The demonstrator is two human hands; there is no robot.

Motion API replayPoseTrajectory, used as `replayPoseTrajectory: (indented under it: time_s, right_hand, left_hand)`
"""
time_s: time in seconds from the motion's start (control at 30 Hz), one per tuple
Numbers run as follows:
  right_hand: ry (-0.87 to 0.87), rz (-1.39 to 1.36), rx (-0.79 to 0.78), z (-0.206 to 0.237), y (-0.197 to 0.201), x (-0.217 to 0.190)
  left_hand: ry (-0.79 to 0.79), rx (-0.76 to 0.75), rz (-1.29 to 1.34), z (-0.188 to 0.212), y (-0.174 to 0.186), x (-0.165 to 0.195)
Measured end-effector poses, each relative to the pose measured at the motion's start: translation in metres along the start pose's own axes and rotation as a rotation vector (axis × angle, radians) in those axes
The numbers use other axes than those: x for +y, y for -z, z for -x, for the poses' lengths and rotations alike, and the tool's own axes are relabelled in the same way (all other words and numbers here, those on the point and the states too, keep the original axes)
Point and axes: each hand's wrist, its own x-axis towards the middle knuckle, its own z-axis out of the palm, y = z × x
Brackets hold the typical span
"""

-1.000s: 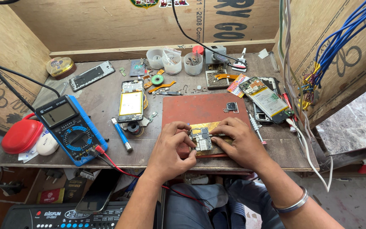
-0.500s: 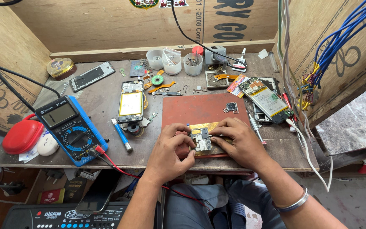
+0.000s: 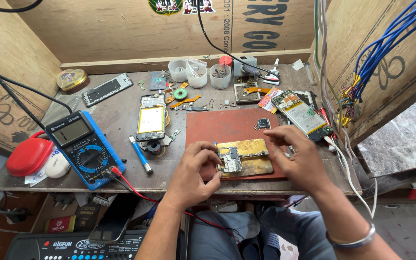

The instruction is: The person probes a disassembled phone motherboard with multimeter test leads, testing points on the board. They then reposition the board on a metal plate and apply liquid from a syringe-style dispenser onto the board, working at a cluttered repair bench with other phone parts around.

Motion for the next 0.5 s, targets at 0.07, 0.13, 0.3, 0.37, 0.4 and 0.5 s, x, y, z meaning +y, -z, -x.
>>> replayPoseTrajectory:
  time_s: [0.07,0.13,0.3,0.37,0.4,0.5]
  right_hand:
    - [-0.018,0.092,-0.049,0.002,0.008,0.0]
    - [-0.065,0.151,-0.15,0.003,0.015,0.001]
    - [-0.037,0.175,-0.205,0.005,0.005,0.001]
    - [-0.073,0.164,-0.192,0.004,0.001,0.001]
    - [-0.069,0.162,-0.183,0.003,-0.001,0.001]
    - [-0.074,0.145,-0.173,-0.001,-0.003,0.004]
  left_hand:
    - [-0.005,-0.008,0.027,0.001,0.003,0.002]
    - [-0.012,-0.017,0.059,0.001,0.005,0.004]
    - [0.151,-0.089,0.068,0.002,0.009,0.011]
    - [0.184,-0.079,0.083,0.003,0.011,0.011]
    - [0.2,-0.073,0.114,0.003,0.011,0.011]
    - [0.242,-0.087,0.105,0.001,0.011,0.007]
